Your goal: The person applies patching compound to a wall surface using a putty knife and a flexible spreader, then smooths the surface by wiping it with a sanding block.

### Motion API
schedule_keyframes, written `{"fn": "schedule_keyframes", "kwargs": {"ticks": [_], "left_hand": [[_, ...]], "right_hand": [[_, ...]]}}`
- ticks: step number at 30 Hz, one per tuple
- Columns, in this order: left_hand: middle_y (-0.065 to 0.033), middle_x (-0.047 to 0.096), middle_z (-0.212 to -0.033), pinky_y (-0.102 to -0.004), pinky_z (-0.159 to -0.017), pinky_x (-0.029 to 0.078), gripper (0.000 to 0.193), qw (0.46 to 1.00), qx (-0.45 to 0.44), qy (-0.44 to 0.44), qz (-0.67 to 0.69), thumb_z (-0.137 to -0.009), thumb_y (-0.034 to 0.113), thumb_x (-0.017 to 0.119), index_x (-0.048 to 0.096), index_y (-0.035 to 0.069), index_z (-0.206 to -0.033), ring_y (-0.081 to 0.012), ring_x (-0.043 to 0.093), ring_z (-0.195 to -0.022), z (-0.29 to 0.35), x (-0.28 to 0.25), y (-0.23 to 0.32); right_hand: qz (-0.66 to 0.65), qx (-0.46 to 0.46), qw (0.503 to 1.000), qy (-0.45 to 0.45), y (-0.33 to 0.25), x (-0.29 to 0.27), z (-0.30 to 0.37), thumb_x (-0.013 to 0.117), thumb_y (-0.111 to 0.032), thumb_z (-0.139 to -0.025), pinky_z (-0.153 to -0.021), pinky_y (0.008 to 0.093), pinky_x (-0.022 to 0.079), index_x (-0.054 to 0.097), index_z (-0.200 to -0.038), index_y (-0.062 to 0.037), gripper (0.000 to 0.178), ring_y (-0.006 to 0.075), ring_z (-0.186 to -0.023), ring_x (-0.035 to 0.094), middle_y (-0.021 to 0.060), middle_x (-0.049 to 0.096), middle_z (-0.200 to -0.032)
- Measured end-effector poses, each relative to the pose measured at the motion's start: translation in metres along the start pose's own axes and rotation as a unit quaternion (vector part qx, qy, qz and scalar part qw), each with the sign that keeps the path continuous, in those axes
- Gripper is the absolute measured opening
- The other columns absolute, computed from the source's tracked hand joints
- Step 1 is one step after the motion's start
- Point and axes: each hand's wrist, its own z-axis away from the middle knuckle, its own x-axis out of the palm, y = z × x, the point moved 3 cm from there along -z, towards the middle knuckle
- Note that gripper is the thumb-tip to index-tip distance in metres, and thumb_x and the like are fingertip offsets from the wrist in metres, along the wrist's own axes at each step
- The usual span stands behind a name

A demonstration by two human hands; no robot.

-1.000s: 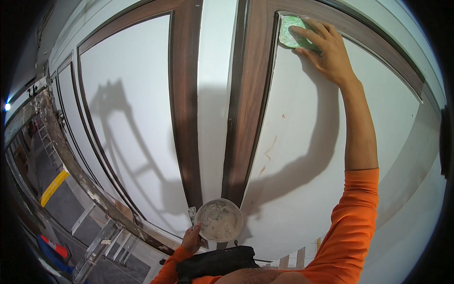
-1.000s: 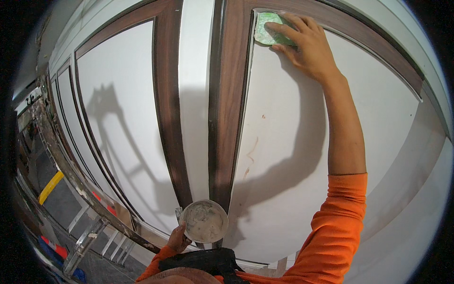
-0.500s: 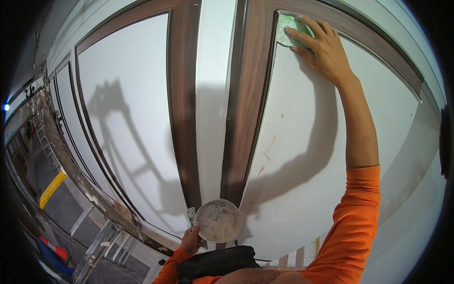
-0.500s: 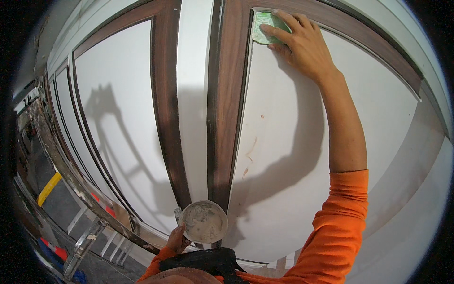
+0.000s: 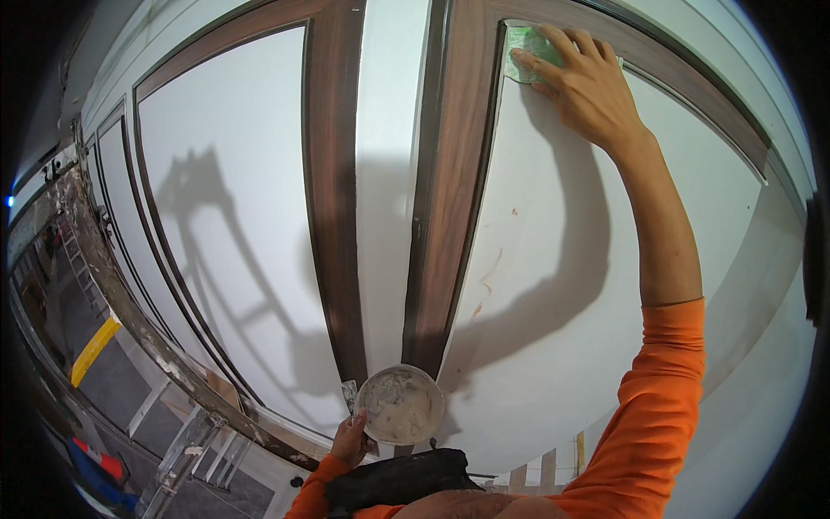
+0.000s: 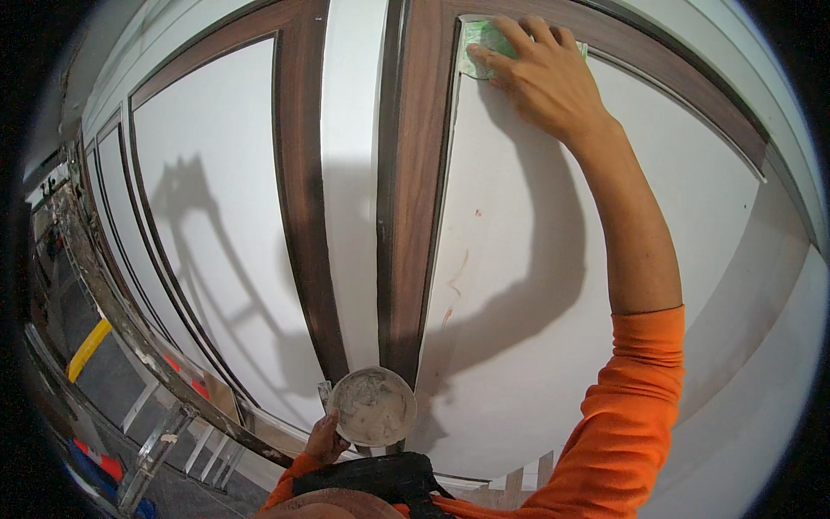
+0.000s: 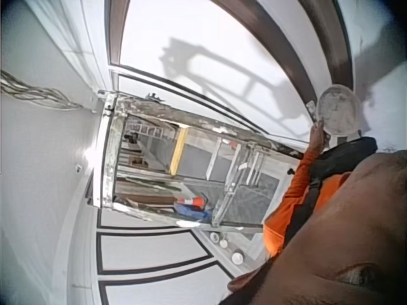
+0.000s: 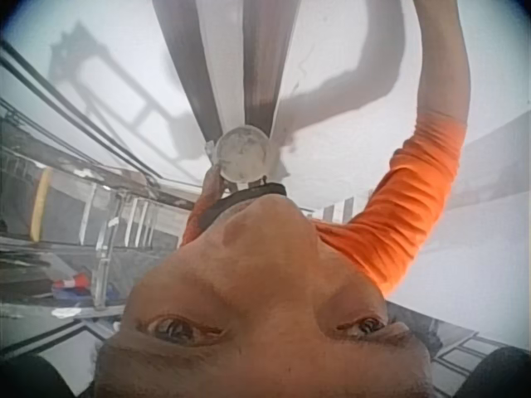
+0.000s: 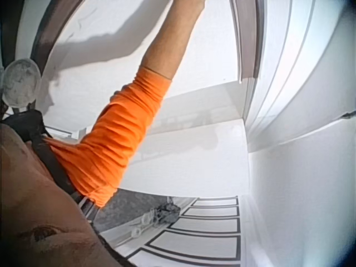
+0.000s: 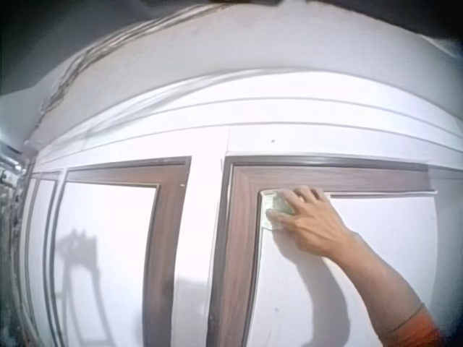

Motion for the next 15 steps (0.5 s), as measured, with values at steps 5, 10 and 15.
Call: {"fn": "schedule_keyframes", "kwargs": {"ticks": [5,10,15], "left_hand": [[-0.0024,0.064,-0.083,-0.0234,-0.051,0.044,0.042,1.000,0.008,0.010,0.026,-0.105,0.044,0.055,0.056,0.003,-0.113,-0.0095,0.054,-0.058,0.007,0.011,0.005],[-0.0012,0.066,-0.085,-0.0237,-0.051,0.045,0.040,1.000,0.002,0.004,0.029,-0.106,0.043,0.054,0.057,0.004,-0.116,-0.0088,0.057,-0.061,0.004,0.004,0.002],[-0.0045,0.068,-0.087,-0.0233,-0.046,0.045,0.042,1.000,0.005,0.012,0.027,-0.106,0.047,0.051,0.055,0.006,-0.117,-0.0104,0.052,-0.051,-0.007,-0.002,-0.008]], "right_hand": [[0.025,0.002,0.998,-0.056,-0.012,-0.025,-0.010,0.074,-0.020,-0.089,-0.106,0.0441,0.041,0.070,-0.131,-0.0286,0.043,0.0273,-0.132,0.048,0.0041,0.053,-0.145],[-0.012,0.017,0.998,-0.058,0.001,-0.035,0.004,0.076,-0.017,-0.086,-0.106,0.0443,0.041,0.072,-0.127,-0.0288,0.043,0.0284,-0.130,0.048,0.0054,0.053,-0.144],[-0.097,0.040,0.994,-0.015,0.011,-0.021,0.028,0.076,-0.018,-0.088,-0.109,0.0464,0.040,0.071,-0.126,-0.0272,0.040,0.0299,-0.131,0.048,0.0061,0.054,-0.145]]}}
